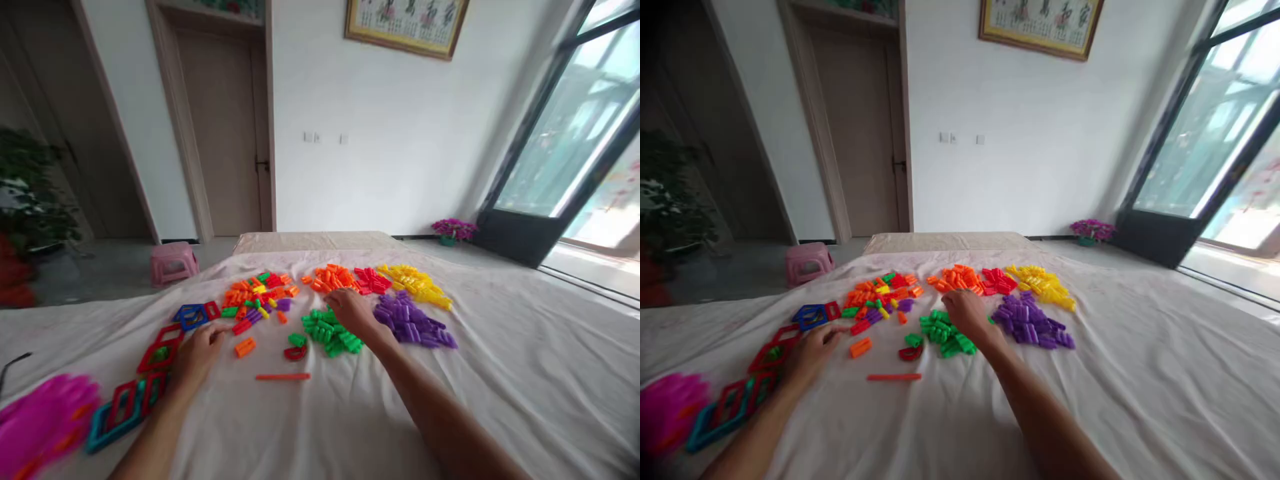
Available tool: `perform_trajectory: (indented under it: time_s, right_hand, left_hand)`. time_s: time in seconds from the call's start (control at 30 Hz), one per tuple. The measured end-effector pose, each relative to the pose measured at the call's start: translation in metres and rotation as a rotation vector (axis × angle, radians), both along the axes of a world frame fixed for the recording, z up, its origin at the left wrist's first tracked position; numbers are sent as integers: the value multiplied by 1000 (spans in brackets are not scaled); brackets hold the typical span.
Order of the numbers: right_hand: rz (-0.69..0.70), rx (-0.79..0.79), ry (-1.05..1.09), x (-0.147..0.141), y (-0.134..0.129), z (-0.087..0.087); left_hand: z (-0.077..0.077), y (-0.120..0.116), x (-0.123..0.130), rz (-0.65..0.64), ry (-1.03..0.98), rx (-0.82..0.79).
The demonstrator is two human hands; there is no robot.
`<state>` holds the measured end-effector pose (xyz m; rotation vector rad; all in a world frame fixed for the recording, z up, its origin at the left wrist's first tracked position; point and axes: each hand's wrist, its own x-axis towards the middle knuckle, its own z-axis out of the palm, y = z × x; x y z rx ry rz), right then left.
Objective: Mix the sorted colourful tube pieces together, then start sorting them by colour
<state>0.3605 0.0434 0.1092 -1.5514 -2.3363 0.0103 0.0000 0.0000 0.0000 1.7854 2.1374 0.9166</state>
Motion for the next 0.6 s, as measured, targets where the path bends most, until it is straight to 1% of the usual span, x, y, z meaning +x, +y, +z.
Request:
perform_trajectory:
  time_s: [0.13, 0.23, 0.33, 0.43, 0.6]
  right_hand:
    - [85, -45, -31, -28, 9, -2]
    - [127, -51, -89, -55, 22, -5]
    - [134, -69, -195, -83, 38, -11]
    - [118, -100, -271, -106, 50, -19]
    - [108, -102, -306, -126, 57, -33]
  left_hand:
    - [-2, 1, -2, -8, -21, -1]
    - [-1, 1, -1, 6, -24, -7]
    - [2, -1, 1, 38, -19, -30]
    - [6, -4, 3, 52, -14, -44]
    - [8, -4, 3, 59, -2, -40]
